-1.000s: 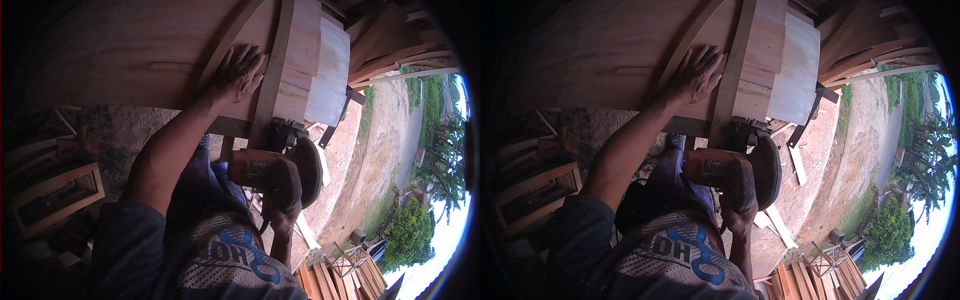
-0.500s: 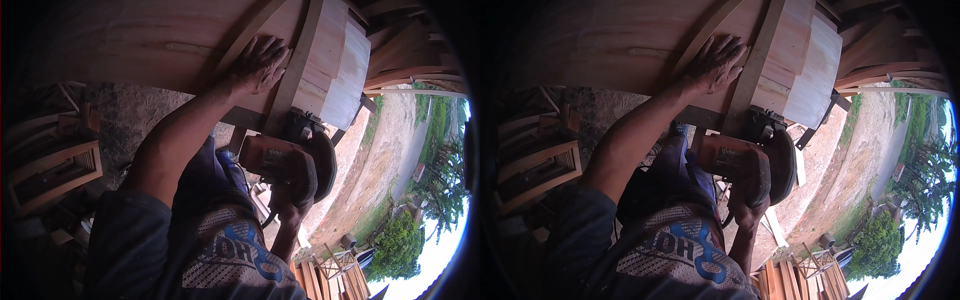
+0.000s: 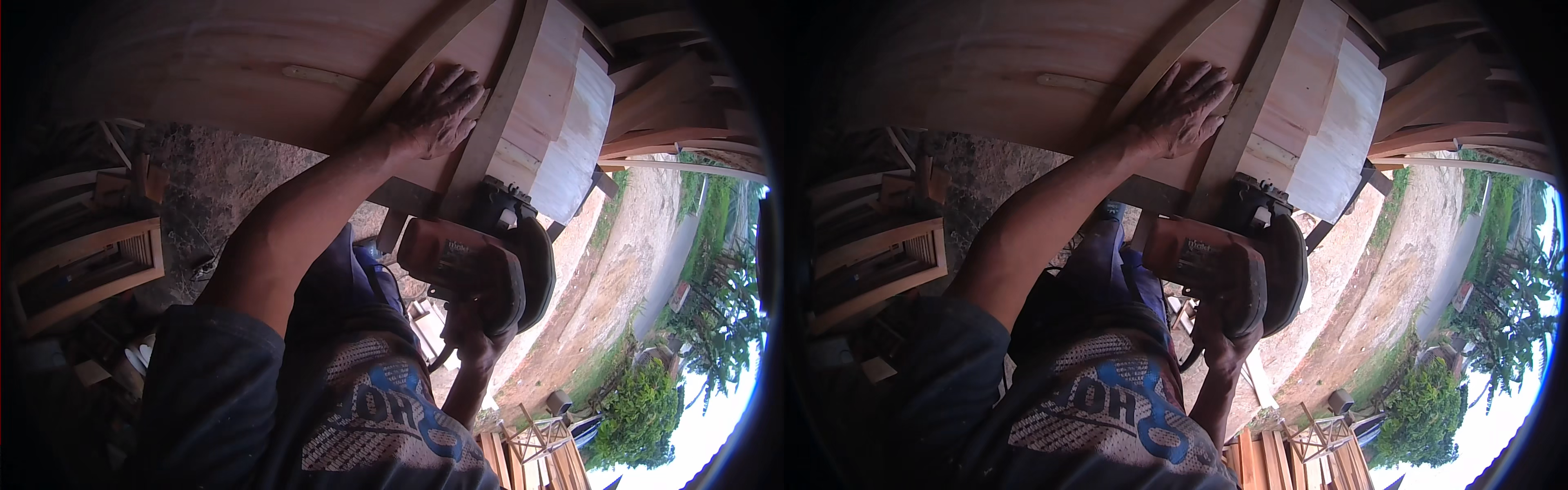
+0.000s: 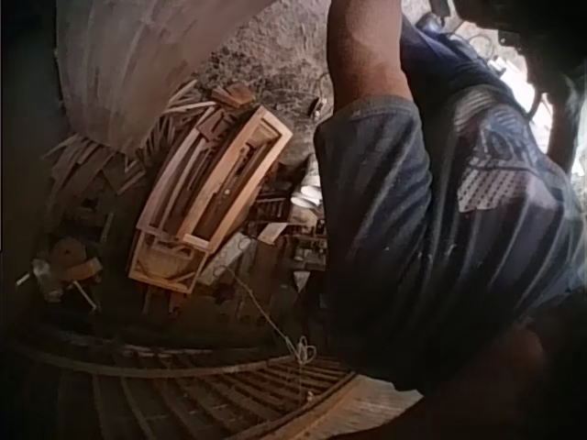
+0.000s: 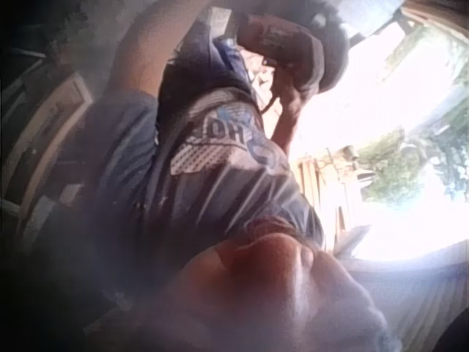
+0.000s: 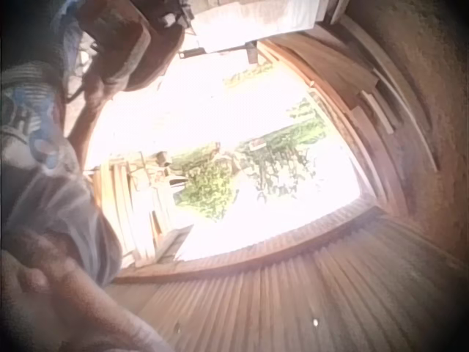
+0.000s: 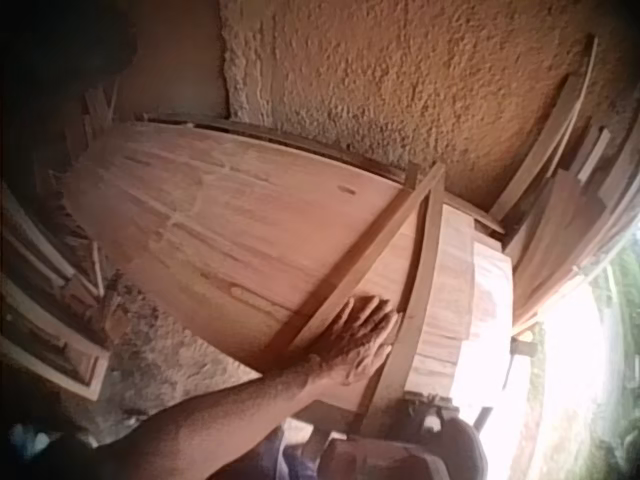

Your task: The person marks a large wooden board using a pencil and a straight edge, then uses a circular saw to cut along the marked line. The person also measures the board with a tape measure.

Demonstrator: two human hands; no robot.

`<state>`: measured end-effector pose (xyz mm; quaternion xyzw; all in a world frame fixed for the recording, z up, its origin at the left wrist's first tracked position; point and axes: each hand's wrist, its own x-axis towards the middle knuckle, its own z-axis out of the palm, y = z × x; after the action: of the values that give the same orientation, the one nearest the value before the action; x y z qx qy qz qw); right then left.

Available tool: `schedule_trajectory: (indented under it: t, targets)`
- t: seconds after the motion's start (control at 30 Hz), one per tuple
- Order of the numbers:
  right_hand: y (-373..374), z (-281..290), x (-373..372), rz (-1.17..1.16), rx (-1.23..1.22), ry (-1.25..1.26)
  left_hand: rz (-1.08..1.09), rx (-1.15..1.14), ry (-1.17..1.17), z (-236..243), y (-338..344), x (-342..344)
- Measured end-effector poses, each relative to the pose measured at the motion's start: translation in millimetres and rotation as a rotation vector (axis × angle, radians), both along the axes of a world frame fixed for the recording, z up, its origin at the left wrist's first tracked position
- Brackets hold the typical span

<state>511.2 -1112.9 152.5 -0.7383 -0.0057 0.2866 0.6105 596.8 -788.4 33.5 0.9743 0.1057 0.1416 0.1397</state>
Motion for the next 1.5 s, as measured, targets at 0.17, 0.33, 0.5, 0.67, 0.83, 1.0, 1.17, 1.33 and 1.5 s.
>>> schedule_trajectory:
  t: [0.17, 0.33, 0.5, 0.67, 0.83, 1.0, 1.17, 1.33, 1.5]
  targets:
    - [-2, -4, 4, 0.010, 0.006, -0.029, 0.005, -0.012, -0.017, -1, 0, 0]
    - [6, 4, 5, -0.004, 0.038, 0.007, -0.003, -0.024, -0.012, 1, -1, -1]
    - [2, -1, 5, -0.005, 0.028, 0.015, 0.000, -0.015, -0.024, 0, 0, 0]
    - [12, 9, 5, -0.004, 0.009, 0.004, -0.009, -0.031, -0.009, 3, -2, 0]
    - [10, 5, 11, 0.054, -0.008, -0.014, -0.003, -0.011, 0.009, 6, -2, 1]
    - [23, 11, 19, 0.051, 0.013, -0.046, -0.047, -0.030, 0.066, 16, 1, 0]
    - [33, 20, 32, 0.108, -0.074, -0.102, -0.059, -0.015, 0.076, 23, 0, 2]
    - [39, 19, 39, 0.097, -0.114, -0.071, -0.069, 0.010, 0.112, 23, 0, 2]
    - [47, 13, 49, 0.102, -0.100, -0.160, -0.072, 0.011, 0.133, 19, 2, 3]
